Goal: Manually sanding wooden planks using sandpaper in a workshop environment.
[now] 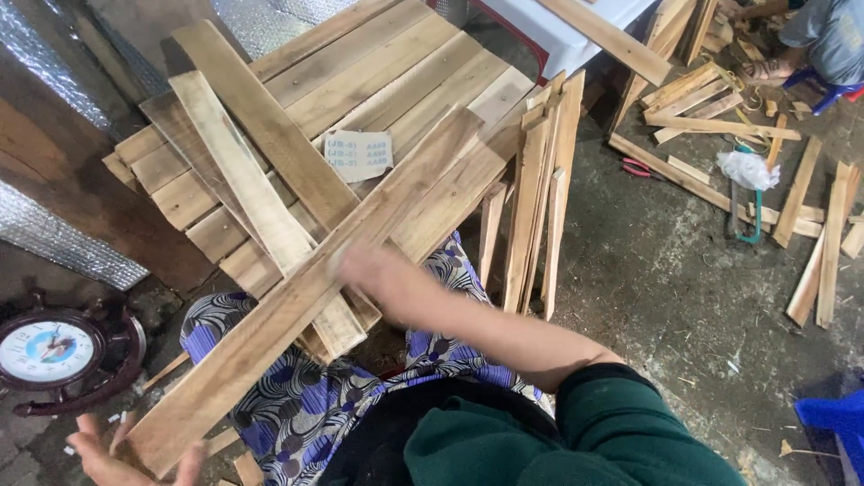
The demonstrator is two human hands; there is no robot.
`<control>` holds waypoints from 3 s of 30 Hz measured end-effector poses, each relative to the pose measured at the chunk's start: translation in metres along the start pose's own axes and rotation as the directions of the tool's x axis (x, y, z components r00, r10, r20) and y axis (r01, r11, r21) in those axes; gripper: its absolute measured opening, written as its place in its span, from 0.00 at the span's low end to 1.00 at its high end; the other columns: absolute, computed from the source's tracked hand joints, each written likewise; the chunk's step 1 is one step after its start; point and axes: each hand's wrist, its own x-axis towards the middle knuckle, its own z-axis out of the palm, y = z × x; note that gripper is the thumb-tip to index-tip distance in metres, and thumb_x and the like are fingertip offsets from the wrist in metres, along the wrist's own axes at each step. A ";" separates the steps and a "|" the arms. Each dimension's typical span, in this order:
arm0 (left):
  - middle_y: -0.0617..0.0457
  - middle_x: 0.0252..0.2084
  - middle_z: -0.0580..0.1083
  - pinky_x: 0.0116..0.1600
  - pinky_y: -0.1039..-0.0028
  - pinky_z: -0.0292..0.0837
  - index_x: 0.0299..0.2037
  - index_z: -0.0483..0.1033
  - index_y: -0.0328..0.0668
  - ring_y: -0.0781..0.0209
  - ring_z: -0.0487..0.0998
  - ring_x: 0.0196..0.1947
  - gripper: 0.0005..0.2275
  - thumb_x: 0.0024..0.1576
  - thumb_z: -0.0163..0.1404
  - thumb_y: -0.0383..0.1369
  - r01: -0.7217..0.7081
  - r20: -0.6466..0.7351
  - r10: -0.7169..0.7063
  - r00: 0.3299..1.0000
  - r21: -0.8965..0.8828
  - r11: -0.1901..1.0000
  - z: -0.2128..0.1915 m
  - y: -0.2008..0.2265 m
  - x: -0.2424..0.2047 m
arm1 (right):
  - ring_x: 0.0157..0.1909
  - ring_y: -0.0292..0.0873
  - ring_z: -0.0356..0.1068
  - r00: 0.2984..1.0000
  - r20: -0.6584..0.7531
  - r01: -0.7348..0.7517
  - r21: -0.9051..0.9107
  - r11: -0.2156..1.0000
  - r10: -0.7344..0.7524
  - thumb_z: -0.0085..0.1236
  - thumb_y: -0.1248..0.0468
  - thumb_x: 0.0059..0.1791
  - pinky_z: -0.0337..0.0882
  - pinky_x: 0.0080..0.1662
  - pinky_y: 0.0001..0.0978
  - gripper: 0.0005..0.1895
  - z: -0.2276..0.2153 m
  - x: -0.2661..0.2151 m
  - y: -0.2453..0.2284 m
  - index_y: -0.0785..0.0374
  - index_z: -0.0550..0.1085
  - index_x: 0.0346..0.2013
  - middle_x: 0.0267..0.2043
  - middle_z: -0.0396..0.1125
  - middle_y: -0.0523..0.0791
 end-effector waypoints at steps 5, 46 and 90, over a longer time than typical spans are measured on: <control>0.33 0.75 0.64 0.76 0.42 0.57 0.71 0.66 0.26 0.30 0.58 0.80 0.44 0.40 0.57 0.41 -0.284 0.228 0.193 0.954 0.492 0.823 -0.034 -0.085 0.006 | 0.77 0.52 0.52 0.932 0.177 0.322 -0.005 0.947 -0.316 0.48 0.88 0.42 0.57 0.74 0.46 0.38 0.065 -0.015 -0.036 0.62 0.65 0.65 0.73 0.56 0.48; 0.52 0.38 0.79 0.48 0.72 0.73 0.41 0.82 0.32 0.63 0.78 0.41 0.09 0.60 0.53 0.32 0.716 0.101 -0.733 0.672 -0.341 0.609 -0.012 -0.010 -0.008 | 0.72 0.57 0.57 0.992 0.014 0.128 -0.016 0.992 -0.127 0.31 0.71 0.52 0.50 0.72 0.51 0.26 -0.041 0.046 0.251 0.65 0.71 0.61 0.67 0.62 0.55; 0.47 0.62 0.73 0.64 0.64 0.73 0.63 0.70 0.42 0.58 0.73 0.59 0.19 0.63 0.42 0.36 0.314 0.257 -0.197 0.946 -0.579 0.752 0.018 -0.015 -0.007 | 0.59 0.60 0.69 0.996 -0.029 -0.083 -0.608 0.790 0.082 0.45 0.75 0.41 0.69 0.53 0.48 0.31 -0.025 0.072 0.317 0.63 0.75 0.59 0.60 0.70 0.57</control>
